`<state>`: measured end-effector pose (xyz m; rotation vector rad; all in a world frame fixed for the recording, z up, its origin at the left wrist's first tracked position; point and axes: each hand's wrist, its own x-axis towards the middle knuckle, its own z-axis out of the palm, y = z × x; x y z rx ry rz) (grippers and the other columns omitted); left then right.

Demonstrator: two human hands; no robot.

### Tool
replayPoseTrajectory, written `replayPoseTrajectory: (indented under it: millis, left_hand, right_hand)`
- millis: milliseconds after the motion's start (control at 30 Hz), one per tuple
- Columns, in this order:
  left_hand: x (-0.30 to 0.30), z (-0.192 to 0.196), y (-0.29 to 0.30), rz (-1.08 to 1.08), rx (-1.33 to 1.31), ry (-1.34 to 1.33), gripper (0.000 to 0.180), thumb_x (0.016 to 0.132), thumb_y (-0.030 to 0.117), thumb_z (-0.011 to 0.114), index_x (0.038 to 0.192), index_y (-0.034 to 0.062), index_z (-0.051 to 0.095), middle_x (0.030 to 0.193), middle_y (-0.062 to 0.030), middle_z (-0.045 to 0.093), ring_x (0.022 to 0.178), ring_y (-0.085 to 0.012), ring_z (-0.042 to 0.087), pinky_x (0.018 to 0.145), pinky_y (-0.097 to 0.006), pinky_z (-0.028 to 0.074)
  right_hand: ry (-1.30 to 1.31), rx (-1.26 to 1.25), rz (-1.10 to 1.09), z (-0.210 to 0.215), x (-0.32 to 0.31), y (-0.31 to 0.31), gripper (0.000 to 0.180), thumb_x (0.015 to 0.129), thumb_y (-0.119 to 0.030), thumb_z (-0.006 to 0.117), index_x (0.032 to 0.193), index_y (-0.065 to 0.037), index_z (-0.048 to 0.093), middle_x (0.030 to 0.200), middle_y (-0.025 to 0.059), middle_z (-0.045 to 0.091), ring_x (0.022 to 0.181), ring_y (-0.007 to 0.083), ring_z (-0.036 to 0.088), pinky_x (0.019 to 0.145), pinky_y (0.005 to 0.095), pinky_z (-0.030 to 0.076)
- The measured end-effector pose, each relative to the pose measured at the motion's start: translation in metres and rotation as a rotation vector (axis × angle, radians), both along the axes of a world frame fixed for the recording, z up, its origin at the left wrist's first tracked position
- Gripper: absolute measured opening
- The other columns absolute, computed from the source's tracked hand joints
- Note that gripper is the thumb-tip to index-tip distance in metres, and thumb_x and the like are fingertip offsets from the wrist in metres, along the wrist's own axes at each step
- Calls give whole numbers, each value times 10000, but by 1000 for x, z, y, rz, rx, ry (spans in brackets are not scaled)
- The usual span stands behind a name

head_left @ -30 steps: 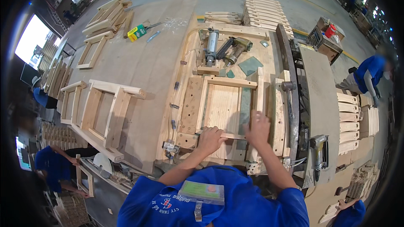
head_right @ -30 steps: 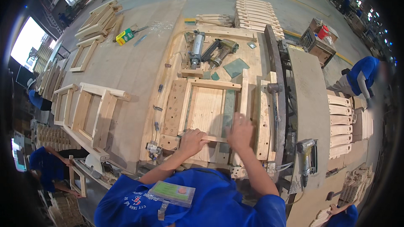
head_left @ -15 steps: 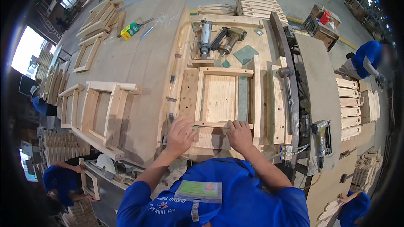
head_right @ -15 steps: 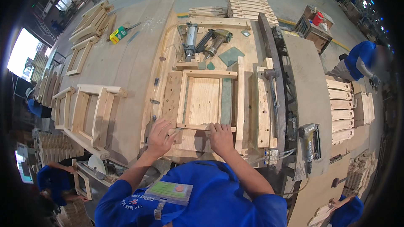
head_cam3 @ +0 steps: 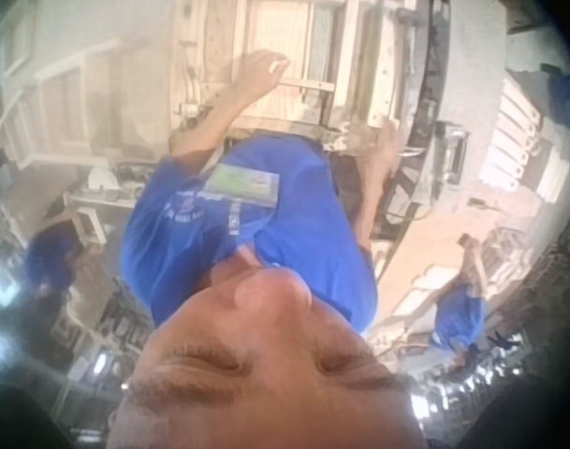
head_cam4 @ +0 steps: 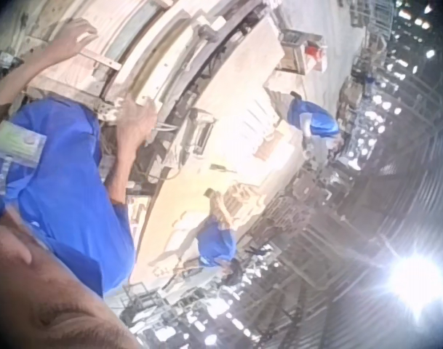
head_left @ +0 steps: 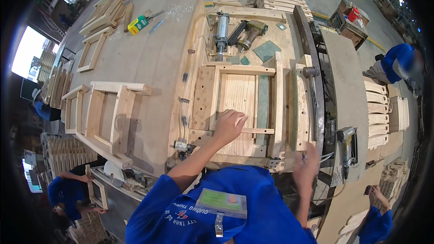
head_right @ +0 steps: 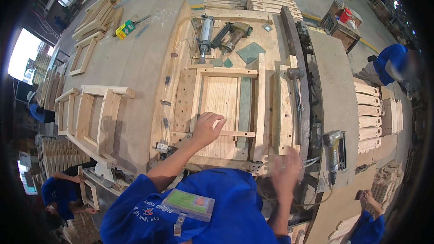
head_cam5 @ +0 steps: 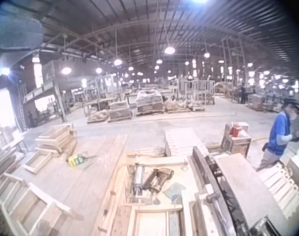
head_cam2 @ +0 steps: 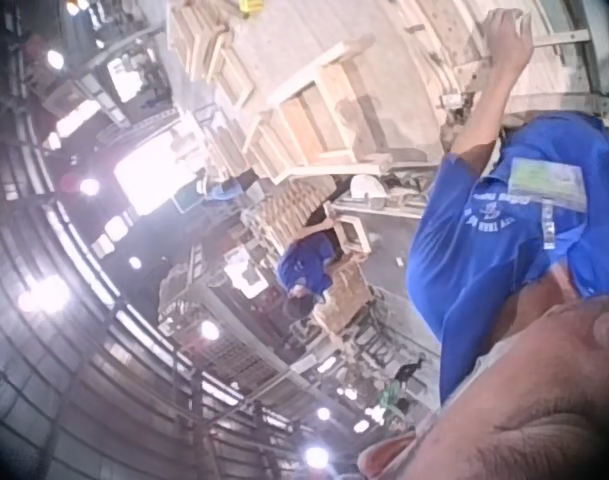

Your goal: The person assembles wooden chair frames by placing components into a jig, tapping them with a mallet, and fastening them with a pneumatic nail gun. The person repeats this sequence for multiple frames, moving each completed frame aside and loading a new one.

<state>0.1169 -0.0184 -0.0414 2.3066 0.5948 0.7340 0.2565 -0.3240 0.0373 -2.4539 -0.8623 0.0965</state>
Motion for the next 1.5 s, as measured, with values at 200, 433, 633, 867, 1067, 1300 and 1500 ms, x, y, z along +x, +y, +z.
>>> replayPoseTrajectory:
  millis: [200, 433, 633, 867, 1067, 1300, 1500]
  left_hand:
    - [26, -21, -1, -27, -109, 260, 253, 993, 289, 698, 989, 45, 768, 922, -142, 751, 920, -344, 705, 850, -476, 547]
    - [26, -23, 3, 19, -175, 379, 317, 1001, 333, 667, 1018, 35, 775, 968, -172, 761, 958, -367, 709, 899, -484, 554]
    - [27, -28, 3, 44, -141, 355, 312, 995, 335, 667, 999, 42, 773, 961, -159, 766, 950, -356, 712, 889, -481, 553]
    - [28, -18, 2, 34, -207, 367, 337, 1000, 341, 647, 1071, 33, 764, 1034, -183, 757, 1046, -367, 697, 941, -503, 551]
    - [26, -18, 4, 50, -209, 440, 344, 1010, 352, 633, 1076, 41, 766, 1056, -187, 760, 1049, -372, 704, 951, -506, 552]
    - [15, -21, 7, 37, -215, 401, 387, 1041, 382, 588, 1121, 50, 770, 1107, -188, 761, 1097, -359, 696, 974, -478, 556]
    - [13, -21, 6, 99, -211, 436, 389, 1034, 389, 603, 1092, 37, 759, 1070, -178, 762, 1077, -365, 702, 927, -495, 573]
  right_hand:
    - [101, 77, -241, -43, 14, -84, 538, 1054, -188, 593, 1524, 49, 482, 1486, 305, 519, 1384, 470, 477, 1197, 539, 344]
    - [-177, -91, -78, -18, 65, 5, 533, 1016, -188, 658, 1486, 28, 529, 1404, 295, 576, 1283, 487, 548, 1086, 538, 443]
    - [-33, -242, -91, -43, 117, 84, 529, 952, -193, 718, 1429, -11, 577, 1317, 266, 624, 1135, 485, 623, 965, 553, 519]
    - [32, 58, -150, -74, 130, 132, 338, 973, -143, 663, 1255, 43, 651, 1045, 242, 691, 1018, 427, 686, 899, 510, 535]
    - [536, 316, -104, -35, 95, 162, 252, 1092, -263, 604, 1120, -12, 602, 746, 22, 543, 605, 129, 523, 538, 341, 434]
    - [602, 915, 289, 124, 24, 243, 308, 1169, -354, 469, 1088, -62, 524, 676, -47, 442, 486, 14, 370, 410, 201, 292]
    - [311, 990, 733, 72, 22, 306, 408, 1125, -470, 519, 1053, -69, 546, 773, 33, 492, 566, 149, 460, 490, 337, 381]
